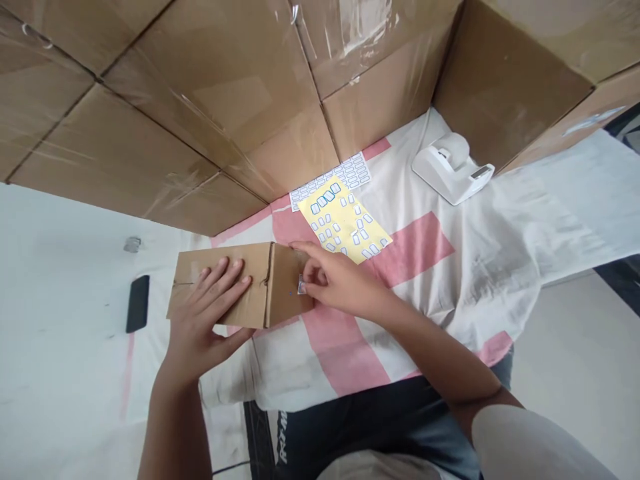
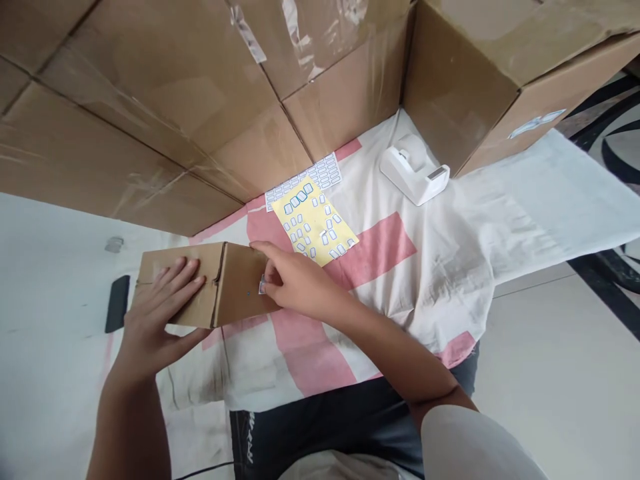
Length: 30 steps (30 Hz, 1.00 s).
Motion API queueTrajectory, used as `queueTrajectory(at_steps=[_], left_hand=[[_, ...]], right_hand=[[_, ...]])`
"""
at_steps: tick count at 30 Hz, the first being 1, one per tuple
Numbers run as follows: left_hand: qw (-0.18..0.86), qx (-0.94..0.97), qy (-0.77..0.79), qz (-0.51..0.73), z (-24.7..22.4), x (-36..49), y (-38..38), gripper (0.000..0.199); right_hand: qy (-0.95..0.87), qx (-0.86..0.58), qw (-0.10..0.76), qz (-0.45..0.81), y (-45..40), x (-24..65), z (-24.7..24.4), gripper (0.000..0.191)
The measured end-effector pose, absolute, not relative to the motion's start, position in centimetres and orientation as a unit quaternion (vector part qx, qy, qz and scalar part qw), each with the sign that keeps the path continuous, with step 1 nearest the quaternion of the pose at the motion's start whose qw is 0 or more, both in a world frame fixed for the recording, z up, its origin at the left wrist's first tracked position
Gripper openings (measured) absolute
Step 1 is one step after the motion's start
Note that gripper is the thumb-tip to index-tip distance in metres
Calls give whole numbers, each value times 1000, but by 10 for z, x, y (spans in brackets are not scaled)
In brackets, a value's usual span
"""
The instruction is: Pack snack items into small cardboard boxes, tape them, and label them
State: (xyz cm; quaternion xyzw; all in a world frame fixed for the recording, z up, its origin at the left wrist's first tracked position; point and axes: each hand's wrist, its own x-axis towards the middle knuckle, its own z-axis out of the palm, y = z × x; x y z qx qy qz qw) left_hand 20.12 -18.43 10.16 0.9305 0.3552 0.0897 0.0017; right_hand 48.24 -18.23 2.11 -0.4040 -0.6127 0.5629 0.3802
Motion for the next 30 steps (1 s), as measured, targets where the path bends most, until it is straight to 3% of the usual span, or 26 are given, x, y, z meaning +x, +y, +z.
queueTrajectory(at_steps=[5,21,25,30], left_hand=[[-8,929,357,92,101,201,-188,81],[-15,930,360,79,101,203,-188,83],[-22,926,368,77,98,203,-185,83],[-24,932,349,95,91,194,-181,81]], right_hand=[[-586,-421,396,568,-182,478,16,81],[-651,-512,331,453,-181,472,16,82],[-643,-625,333,292,-172,492,16,94],[-792,-364,363,329,-174,485,17,134]])
